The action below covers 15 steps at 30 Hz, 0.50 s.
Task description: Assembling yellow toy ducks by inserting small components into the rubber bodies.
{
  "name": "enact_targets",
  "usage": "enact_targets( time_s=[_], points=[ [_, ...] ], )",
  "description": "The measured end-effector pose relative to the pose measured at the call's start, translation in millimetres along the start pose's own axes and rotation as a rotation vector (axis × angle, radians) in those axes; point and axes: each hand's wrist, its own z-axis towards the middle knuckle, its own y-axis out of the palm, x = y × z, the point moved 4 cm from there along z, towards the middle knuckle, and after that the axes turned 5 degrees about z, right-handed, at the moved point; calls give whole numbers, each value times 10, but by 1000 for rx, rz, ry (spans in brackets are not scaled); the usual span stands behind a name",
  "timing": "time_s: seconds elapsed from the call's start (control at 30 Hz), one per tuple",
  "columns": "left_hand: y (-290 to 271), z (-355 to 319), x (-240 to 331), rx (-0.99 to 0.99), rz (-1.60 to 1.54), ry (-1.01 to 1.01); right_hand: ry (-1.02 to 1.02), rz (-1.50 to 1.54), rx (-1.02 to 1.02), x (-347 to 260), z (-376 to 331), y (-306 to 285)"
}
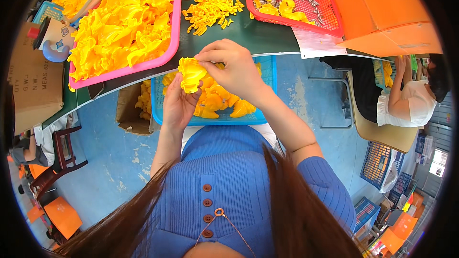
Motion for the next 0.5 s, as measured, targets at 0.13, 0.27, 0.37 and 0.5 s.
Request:
enact_targets(
  time_s=[0.13, 0.27, 0.37, 0.5],
  points=[
    [-14, -1, 31, 25, 52, 19, 43, -1, -78, -3, -11, 9],
    [1, -5, 50, 35, 70, 48, 25, -25, -177, 30, -35, 20],
    [19, -18, 72, -16, 84, 57, -2, -7, -170, 12, -53, 9],
    [-13, -16, 69, -32, 109, 68, -31, -13, -127, 53, -112, 79]
  ],
)
